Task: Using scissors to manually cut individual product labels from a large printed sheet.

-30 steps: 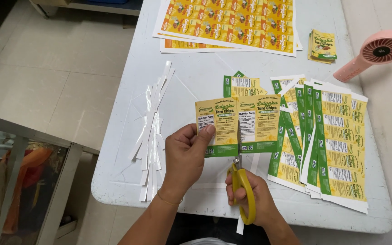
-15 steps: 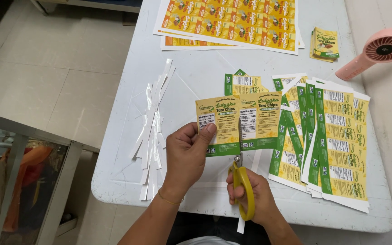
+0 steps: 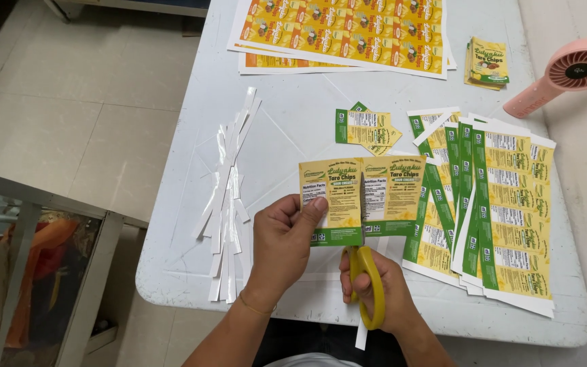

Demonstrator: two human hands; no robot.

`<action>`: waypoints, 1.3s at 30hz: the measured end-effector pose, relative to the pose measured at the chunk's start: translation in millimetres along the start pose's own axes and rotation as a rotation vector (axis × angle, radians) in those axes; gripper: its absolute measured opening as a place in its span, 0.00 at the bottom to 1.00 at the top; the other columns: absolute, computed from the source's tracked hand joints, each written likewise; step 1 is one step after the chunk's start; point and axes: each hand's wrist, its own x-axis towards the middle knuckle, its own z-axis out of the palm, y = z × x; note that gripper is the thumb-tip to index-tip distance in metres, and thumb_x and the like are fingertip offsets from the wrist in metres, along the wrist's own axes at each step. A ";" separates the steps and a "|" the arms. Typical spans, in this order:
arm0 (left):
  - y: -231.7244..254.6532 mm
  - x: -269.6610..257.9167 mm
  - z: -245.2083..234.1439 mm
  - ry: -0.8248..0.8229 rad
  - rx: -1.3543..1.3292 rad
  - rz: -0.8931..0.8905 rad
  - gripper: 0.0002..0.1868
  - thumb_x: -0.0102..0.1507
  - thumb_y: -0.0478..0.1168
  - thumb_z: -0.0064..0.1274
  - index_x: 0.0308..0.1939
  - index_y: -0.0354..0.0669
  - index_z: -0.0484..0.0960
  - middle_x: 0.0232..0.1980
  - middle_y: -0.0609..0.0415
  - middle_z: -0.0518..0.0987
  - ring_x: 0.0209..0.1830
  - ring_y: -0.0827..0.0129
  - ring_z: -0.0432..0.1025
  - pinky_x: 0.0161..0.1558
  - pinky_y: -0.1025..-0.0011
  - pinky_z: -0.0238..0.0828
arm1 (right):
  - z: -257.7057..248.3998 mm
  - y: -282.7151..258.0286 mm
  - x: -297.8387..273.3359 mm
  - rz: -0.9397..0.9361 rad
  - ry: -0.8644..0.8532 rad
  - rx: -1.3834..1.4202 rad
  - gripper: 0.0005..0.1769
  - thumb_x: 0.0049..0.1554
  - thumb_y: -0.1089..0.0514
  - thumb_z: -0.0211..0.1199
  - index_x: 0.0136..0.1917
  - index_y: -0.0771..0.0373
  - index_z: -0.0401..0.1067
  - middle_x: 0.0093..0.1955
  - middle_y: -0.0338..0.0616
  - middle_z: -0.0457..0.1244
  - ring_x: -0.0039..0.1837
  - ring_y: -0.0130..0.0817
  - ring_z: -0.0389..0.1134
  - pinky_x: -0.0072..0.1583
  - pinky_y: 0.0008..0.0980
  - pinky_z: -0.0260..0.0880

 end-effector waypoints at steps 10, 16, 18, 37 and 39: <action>-7.2 0.5 -1.8 -0.007 -0.018 0.000 0.14 0.61 0.42 0.59 0.42 0.33 0.88 0.43 0.46 0.90 0.40 0.65 0.84 0.40 0.71 0.86 | -5.8 12.0 -2.2 0.018 -0.011 0.069 0.40 0.48 0.28 0.69 0.49 0.69 0.71 0.48 0.47 0.62 0.35 0.31 0.64 0.34 0.31 0.69; -8.4 1.0 -2.8 -0.003 -0.010 -0.002 0.14 0.61 0.42 0.59 0.42 0.33 0.88 0.43 0.46 0.90 0.40 0.65 0.84 0.41 0.71 0.86 | -9.2 21.0 -2.5 0.062 0.015 0.097 0.29 0.51 0.40 0.72 0.47 0.68 0.71 0.47 0.48 0.62 0.33 0.31 0.63 0.33 0.32 0.67; -9.2 1.1 -3.4 -0.009 -0.018 -0.005 0.15 0.61 0.42 0.58 0.43 0.33 0.88 0.44 0.45 0.90 0.41 0.64 0.84 0.40 0.71 0.86 | -8.0 20.9 -3.2 0.106 0.057 0.136 0.15 0.54 0.53 0.71 0.41 0.66 0.71 0.45 0.48 0.62 0.32 0.31 0.62 0.33 0.32 0.67; -14.5 5.9 -8.5 0.022 0.029 -0.070 0.14 0.62 0.43 0.58 0.41 0.33 0.89 0.41 0.47 0.90 0.38 0.66 0.83 0.36 0.74 0.83 | -4.1 13.6 13.8 0.211 0.101 0.079 0.08 0.56 0.58 0.66 0.40 0.63 0.72 0.43 0.47 0.63 0.32 0.33 0.63 0.34 0.33 0.67; -14.5 9.1 -8.6 0.041 0.023 -0.087 0.14 0.62 0.42 0.58 0.42 0.33 0.88 0.42 0.46 0.90 0.38 0.66 0.83 0.37 0.73 0.83 | -3.8 16.0 17.5 0.157 0.085 0.055 0.09 0.56 0.62 0.66 0.35 0.64 0.71 0.42 0.49 0.63 0.30 0.35 0.62 0.31 0.32 0.68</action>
